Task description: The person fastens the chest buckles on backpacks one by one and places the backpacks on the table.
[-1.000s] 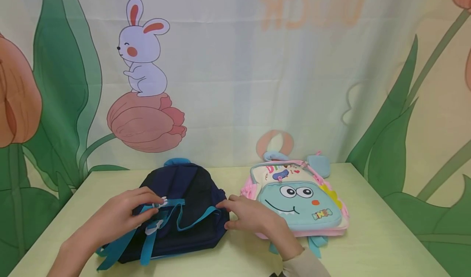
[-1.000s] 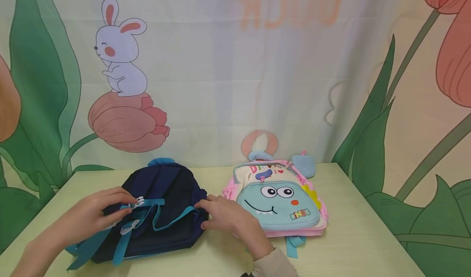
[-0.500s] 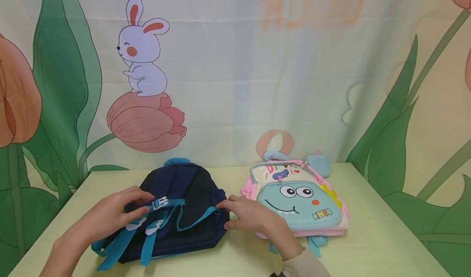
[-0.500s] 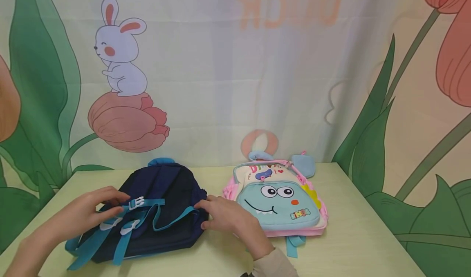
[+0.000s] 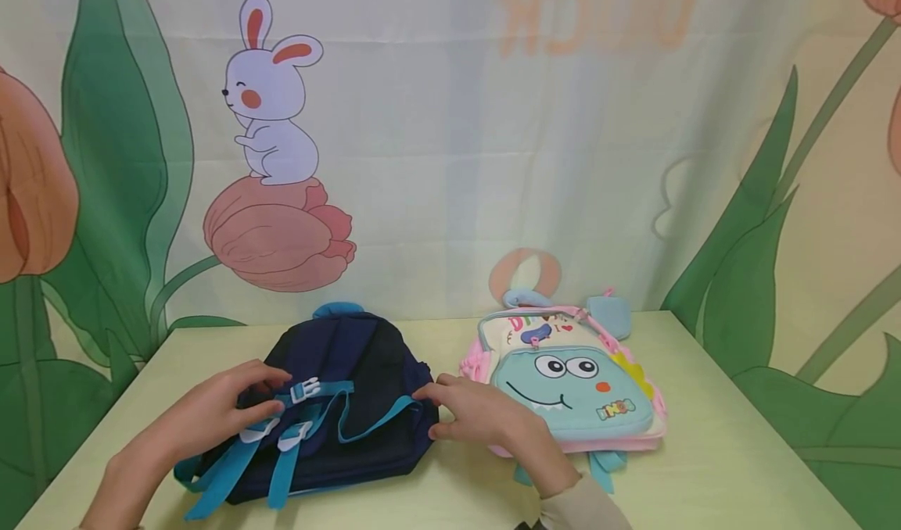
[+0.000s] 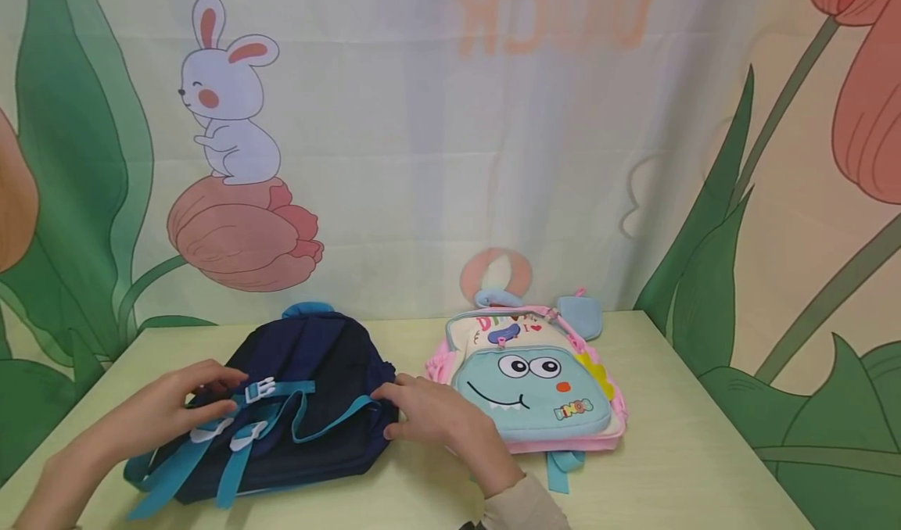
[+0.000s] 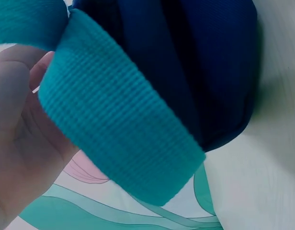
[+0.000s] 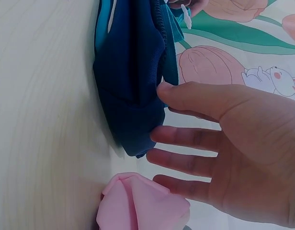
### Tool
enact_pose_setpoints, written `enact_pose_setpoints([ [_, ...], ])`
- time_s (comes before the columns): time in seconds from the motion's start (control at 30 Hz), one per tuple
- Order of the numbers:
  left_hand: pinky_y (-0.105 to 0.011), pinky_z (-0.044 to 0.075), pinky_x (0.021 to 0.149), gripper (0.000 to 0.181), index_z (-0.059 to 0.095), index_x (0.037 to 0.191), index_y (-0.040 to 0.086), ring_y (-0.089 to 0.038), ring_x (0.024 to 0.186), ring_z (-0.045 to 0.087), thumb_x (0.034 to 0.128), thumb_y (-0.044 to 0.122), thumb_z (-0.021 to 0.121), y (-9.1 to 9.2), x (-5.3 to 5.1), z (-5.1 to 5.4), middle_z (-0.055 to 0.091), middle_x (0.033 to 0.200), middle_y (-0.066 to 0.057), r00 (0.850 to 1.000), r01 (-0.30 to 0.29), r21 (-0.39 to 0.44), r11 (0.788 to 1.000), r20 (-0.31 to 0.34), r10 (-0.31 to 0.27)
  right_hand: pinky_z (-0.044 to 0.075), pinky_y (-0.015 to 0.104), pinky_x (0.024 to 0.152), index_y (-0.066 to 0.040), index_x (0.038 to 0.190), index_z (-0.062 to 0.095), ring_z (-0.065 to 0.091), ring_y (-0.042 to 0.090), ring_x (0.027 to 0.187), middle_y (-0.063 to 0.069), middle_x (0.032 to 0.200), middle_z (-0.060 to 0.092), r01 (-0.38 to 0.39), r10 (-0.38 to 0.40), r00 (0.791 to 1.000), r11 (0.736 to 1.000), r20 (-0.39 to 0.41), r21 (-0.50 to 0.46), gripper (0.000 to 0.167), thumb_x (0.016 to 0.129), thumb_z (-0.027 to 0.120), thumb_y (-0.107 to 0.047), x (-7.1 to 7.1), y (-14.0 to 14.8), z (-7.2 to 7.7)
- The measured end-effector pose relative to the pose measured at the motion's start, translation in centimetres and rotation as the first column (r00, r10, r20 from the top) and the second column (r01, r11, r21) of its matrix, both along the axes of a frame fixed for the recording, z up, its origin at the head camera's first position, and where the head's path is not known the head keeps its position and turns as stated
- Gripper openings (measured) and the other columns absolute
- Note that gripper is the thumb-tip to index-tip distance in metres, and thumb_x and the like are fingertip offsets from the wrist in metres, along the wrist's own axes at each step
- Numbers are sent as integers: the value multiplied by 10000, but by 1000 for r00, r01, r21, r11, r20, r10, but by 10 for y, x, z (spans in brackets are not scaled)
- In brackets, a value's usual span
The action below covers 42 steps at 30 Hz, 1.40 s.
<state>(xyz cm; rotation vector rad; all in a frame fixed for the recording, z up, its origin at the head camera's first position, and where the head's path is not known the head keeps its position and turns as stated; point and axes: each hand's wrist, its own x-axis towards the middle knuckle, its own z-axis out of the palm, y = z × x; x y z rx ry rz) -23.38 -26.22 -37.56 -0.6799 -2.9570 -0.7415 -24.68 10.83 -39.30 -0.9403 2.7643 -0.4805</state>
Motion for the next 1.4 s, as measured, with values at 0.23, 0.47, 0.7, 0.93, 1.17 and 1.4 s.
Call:
enact_pose_setpoints([
  [0.23,-475,541,892,543,636,1287,180,-192,1064,614,866,514,708,10,-1,-8,654,1174,11,999,-31,-40,999,24,32,516,314,928,-258,1379,574,628,170,1058,-11,1180,603,-4,4,1000,1000,0,-2,486,916,706,-324,-1,0,-1],
  [0.47,-479,545,891,458,672,1241,188,-168,1028,634,873,457,725,17,-5,-14,668,1086,67,997,-53,-69,996,-59,49,516,306,929,-279,1384,569,622,152,1047,-21,1187,600,9,-9,1000,1000,5,12,489,917,701,-342,-2,-1,-2],
  [0.7,-494,546,897,397,681,1227,189,-197,1051,653,890,396,724,18,-7,-17,683,1106,56,996,-43,-63,997,-81,38,519,307,913,-272,1378,575,619,142,1022,-14,1179,602,12,-12,1000,1000,4,14,481,919,702,-340,-1,-1,0],
  [0.93,-484,558,850,398,678,1232,200,-202,1018,654,891,398,724,16,-4,-13,698,1134,17,995,-69,-67,995,-76,64,519,307,911,-269,1377,577,620,138,1016,-13,1172,603,11,-11,1000,1000,3,9,484,916,706,-338,0,-1,0],
  [1.17,-371,550,755,420,664,1257,198,-116,918,620,896,408,715,10,-3,-7,686,1056,60,995,-84,-62,994,-63,81,511,299,919,-276,1383,571,623,149,1023,-27,1163,599,7,-7,1000,1000,1,2,491,916,701,-351,0,-1,0],
  [1.4,-302,515,705,421,657,1265,202,-69,853,590,904,412,706,8,-3,-5,675,1012,85,996,-80,-39,996,-42,78,513,282,887,-272,1374,579,616,137,974,-29,1168,592,4,-4,1000,1000,-4,-6,478,919,696,-358,1,-1,2],
])
